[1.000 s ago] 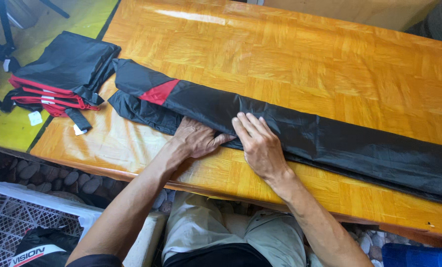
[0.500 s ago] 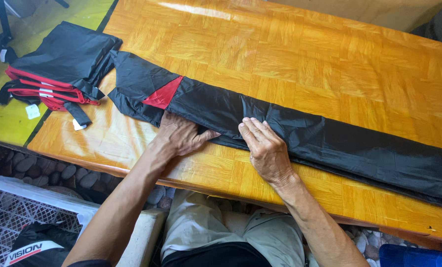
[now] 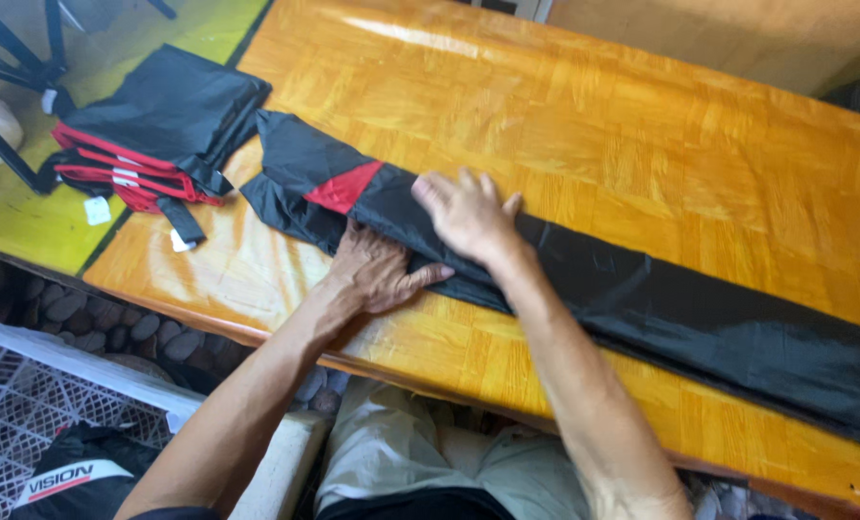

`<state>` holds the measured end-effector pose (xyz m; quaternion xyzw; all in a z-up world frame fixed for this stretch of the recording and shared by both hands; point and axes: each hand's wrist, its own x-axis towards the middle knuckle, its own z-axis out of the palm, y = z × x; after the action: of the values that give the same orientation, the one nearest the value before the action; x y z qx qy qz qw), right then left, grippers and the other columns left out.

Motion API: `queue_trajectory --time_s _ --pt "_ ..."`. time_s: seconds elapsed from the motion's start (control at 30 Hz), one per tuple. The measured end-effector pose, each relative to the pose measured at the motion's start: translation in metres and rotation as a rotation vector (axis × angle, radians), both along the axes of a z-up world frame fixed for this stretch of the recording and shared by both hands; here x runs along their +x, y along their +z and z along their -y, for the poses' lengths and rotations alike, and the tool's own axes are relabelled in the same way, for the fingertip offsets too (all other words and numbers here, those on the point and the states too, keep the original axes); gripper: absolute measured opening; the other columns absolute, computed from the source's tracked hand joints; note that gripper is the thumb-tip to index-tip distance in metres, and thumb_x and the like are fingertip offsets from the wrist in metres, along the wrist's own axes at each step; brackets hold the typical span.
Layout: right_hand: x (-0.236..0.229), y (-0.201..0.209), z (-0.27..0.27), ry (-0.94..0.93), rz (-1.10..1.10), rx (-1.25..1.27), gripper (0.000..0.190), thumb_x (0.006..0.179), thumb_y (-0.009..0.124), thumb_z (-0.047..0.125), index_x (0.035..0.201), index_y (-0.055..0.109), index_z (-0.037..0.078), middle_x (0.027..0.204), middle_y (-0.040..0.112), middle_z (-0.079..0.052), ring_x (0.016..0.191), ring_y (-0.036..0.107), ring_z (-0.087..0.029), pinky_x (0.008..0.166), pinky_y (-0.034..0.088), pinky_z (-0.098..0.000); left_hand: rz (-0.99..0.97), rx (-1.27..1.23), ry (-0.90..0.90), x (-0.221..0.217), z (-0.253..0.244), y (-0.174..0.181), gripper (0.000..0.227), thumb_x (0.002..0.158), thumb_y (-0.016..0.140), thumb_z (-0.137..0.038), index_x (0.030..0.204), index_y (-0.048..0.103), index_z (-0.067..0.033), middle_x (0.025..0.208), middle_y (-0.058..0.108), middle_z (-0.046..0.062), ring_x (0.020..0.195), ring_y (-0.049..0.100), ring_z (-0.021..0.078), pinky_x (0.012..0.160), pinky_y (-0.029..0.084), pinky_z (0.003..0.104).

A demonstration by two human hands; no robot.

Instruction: The person smooths and folds a long piece of black fabric on a wooden table, using a brush to clean the surface of the material.

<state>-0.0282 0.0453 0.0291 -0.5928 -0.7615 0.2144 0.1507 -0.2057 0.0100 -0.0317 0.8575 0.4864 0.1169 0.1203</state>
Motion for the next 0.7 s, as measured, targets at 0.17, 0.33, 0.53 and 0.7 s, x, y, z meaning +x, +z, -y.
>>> queue_trajectory --time_s 0.17,0.33,0.53,0.7 --pt "-0.008 -0.012 0.016 -0.027 0.202 -0.066 0.071 0.103 0.017 0.068 0.159 0.036 0.028 0.165 0.033 -0.014 0.153 0.022 -0.043 0.114 0.005 -0.0794 -0.065 0.016 -0.035 -0.001 -0.007 -0.021 0.076 0.096 0.034 -0.064 0.157 0.039 -0.0200 0.162 0.041 0.014 0.153 0.027 0.0363 0.119 0.017 0.064" --pt "-0.004 -0.021 0.018 0.027 0.215 0.092 0.069 0.105 0.022 0.065 0.158 0.037 0.025 0.160 0.041 -0.012 0.152 0.028 -0.041 0.115 0.009 -0.0793 -0.040 -0.034 -0.040 -0.018 -0.014 -0.004 0.070 0.095 0.042 -0.057 0.153 0.045 -0.0194 0.156 0.048 0.015 0.150 0.034 0.0366 0.121 0.021 0.062" --pt "-0.004 -0.025 0.023 0.081 0.229 0.191 0.068 0.104 0.033 0.064 0.158 0.036 0.023 0.157 0.043 -0.012 0.150 0.030 -0.041 0.113 0.010 -0.0808 -0.207 -0.066 0.131 -0.033 0.007 0.054 0.079 0.089 0.039 -0.074 0.133 0.066 -0.0136 0.135 0.065 0.021 0.143 0.046 0.0384 0.121 0.018 0.059" --pt "-0.004 -0.026 0.026 0.147 0.229 0.248 0.069 0.102 0.038 0.064 0.157 0.037 0.024 0.154 0.045 -0.013 0.148 0.033 -0.042 0.112 0.011 -0.0822 -0.144 -0.104 0.140 -0.033 0.015 0.087 0.078 0.086 0.048 -0.073 0.120 0.071 -0.0073 0.128 0.068 0.024 0.138 0.051 0.0410 0.120 0.022 0.059"
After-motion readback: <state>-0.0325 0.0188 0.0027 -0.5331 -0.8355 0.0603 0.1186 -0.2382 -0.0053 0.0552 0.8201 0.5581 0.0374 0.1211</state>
